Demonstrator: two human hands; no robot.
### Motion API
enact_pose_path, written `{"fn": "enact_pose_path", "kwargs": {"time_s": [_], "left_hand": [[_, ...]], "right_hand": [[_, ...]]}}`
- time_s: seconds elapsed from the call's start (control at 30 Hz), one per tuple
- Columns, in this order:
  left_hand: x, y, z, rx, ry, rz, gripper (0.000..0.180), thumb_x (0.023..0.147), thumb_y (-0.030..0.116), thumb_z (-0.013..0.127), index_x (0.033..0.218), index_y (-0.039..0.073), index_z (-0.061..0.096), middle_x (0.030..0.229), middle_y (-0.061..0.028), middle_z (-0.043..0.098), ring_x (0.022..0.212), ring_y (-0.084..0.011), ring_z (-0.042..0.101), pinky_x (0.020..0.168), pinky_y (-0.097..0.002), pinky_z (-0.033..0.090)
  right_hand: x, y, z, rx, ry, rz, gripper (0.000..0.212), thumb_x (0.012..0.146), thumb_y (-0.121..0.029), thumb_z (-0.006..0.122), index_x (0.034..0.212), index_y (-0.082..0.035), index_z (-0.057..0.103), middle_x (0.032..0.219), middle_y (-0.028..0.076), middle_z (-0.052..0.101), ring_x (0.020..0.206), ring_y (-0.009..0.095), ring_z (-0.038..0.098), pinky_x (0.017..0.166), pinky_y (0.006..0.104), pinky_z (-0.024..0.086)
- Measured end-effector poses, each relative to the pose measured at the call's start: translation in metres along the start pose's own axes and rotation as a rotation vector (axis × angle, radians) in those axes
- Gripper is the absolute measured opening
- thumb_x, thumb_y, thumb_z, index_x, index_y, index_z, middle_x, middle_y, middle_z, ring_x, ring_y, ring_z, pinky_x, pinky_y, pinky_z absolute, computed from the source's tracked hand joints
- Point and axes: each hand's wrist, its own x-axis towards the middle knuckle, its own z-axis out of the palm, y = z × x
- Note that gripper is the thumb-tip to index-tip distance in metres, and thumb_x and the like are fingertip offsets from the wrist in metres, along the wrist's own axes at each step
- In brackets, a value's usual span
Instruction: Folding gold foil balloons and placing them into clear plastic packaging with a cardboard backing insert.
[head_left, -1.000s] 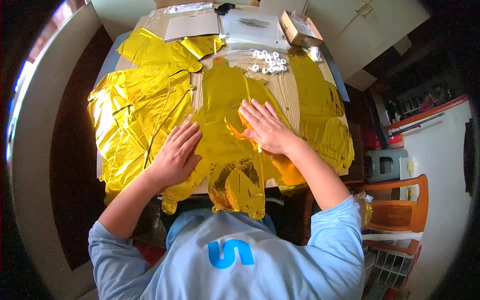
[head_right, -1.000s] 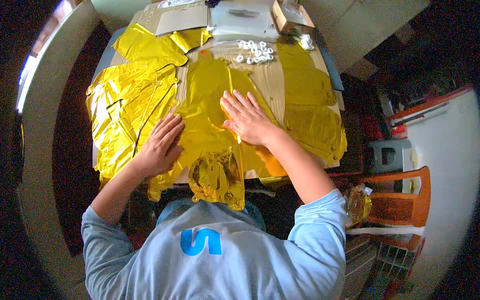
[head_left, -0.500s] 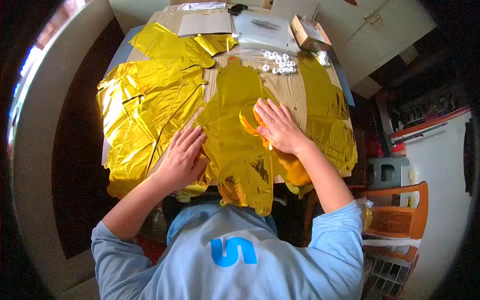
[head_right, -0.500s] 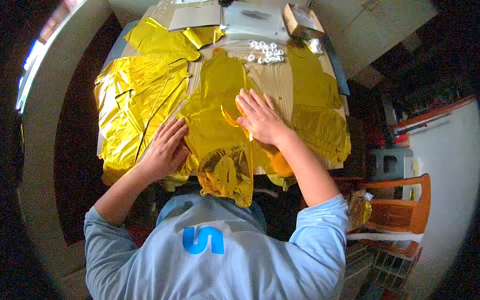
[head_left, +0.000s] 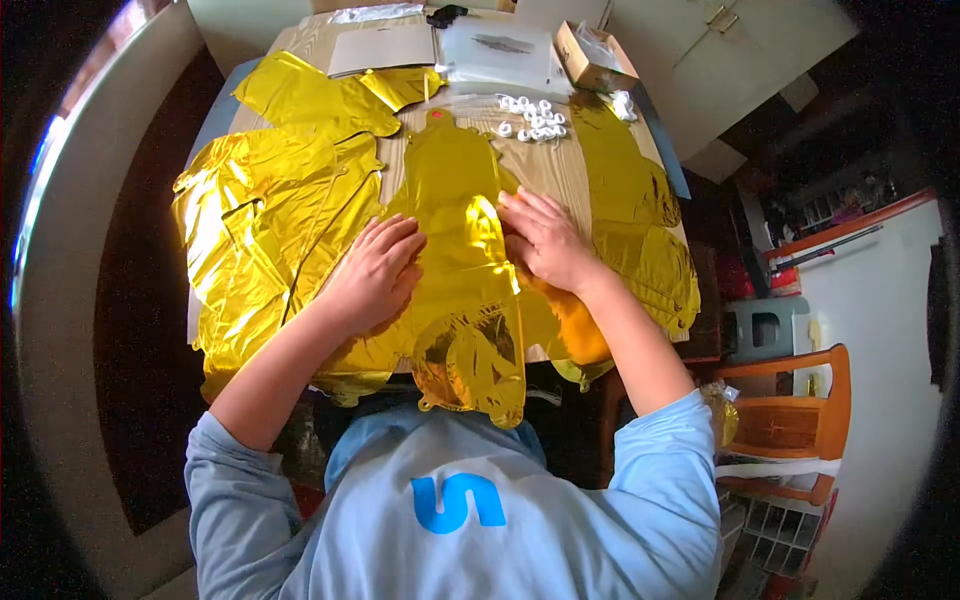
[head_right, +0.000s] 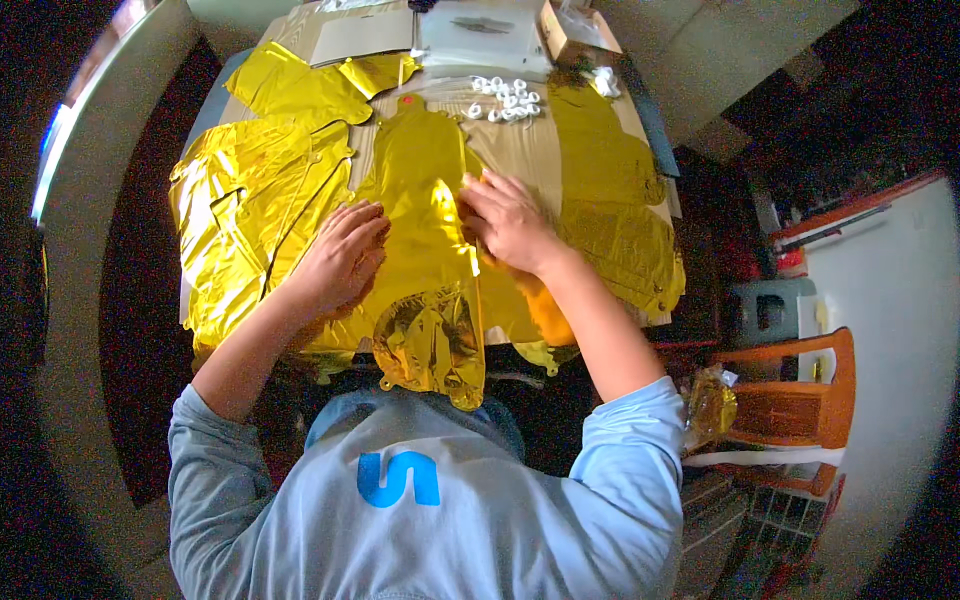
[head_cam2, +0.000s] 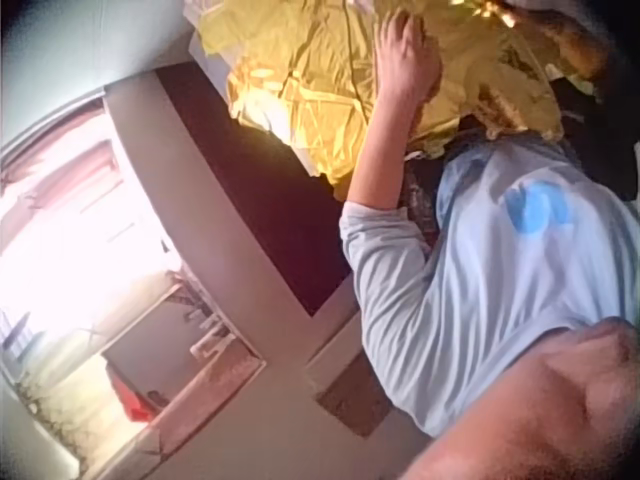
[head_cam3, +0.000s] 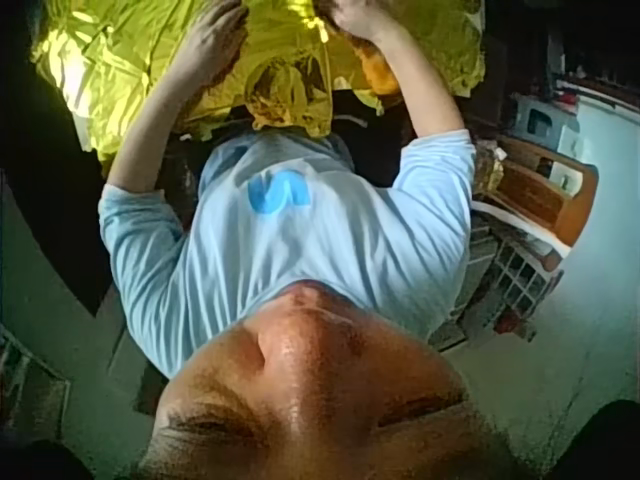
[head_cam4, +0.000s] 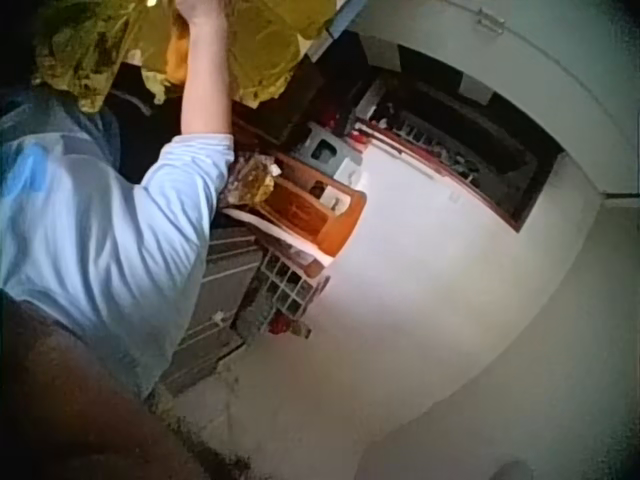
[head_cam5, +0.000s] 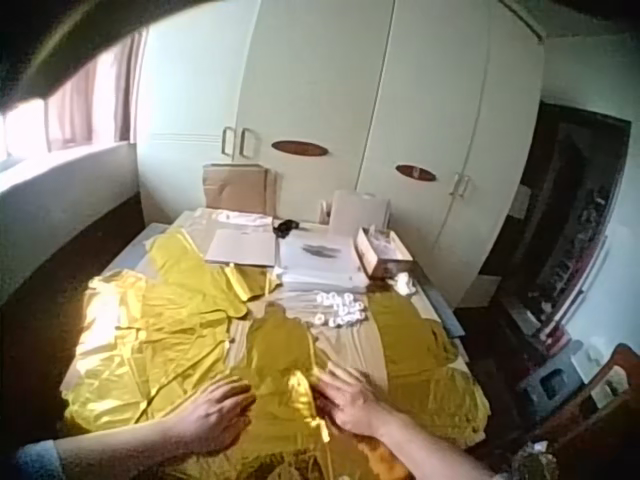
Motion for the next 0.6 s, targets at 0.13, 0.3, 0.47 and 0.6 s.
{"fn": "enact_pose_path", "kwargs": {"time_s": [0.13, 0.3, 0.47, 0.6], "left_hand": [[0.0016, -0.0014, 0.0053, -0.007, 0.02, 0.002, 0.042, 0.089, 0.015, 0.065, 0.128, 0.0, 0.058, 0.136, -0.0214, 0.055, 0.132, -0.0408, 0.048, 0.114, -0.0507, 0.036], [0.0005, -0.0051, 0.0061, -0.022, 0.004, -0.008, 0.042, 0.091, 0.019, 0.064, 0.129, 0.001, 0.058, 0.138, -0.0203, 0.054, 0.135, -0.0384, 0.046, 0.116, -0.0516, 0.032], [0.0008, -0.0038, 0.0058, -0.019, -0.002, -0.011, 0.044, 0.091, 0.02, 0.063, 0.13, 0.001, 0.057, 0.139, -0.0197, 0.053, 0.136, -0.0373, 0.045, 0.117, -0.0515, 0.031], [-0.0006, -0.0058, 0.0039, -0.021, -0.025, -0.006, 0.049, 0.09, 0.022, 0.065, 0.133, 0.002, 0.055, 0.141, -0.0196, 0.052, 0.137, -0.0378, 0.044, 0.117, -0.051, 0.03]], "right_hand": [[-0.0055, 0.0044, 0.0085, -0.039, -0.009, -0.026, 0.048, 0.103, -0.033, 0.052, 0.146, -0.012, 0.051, 0.156, 0.006, 0.044, 0.147, 0.028, 0.034, 0.121, 0.0457, 0.024], [-0.0061, 0.0028, 0.0079, -0.058, -0.038, -0.04, 0.053, 0.102, -0.034, 0.052, 0.149, -0.011, 0.045, 0.159, 0.006, 0.038, 0.148, 0.028, 0.03, 0.122, 0.0456, 0.022], [-0.0064, 0.0042, 0.0064, -0.093, -0.084, -0.056, 0.063, 0.1, -0.04, 0.053, 0.153, -0.01, 0.038, 0.162, 0.008, 0.031, 0.15, 0.029, 0.025, 0.123, 0.0449, 0.019], [-0.0069, 0.0036, 0.0032, -0.084, -0.097, -0.078, 0.068, 0.1, -0.045, 0.053, 0.155, -0.01, 0.034, 0.164, 0.009, 0.027, 0.151, 0.03, 0.022, 0.123, 0.0448, 0.017]]}}
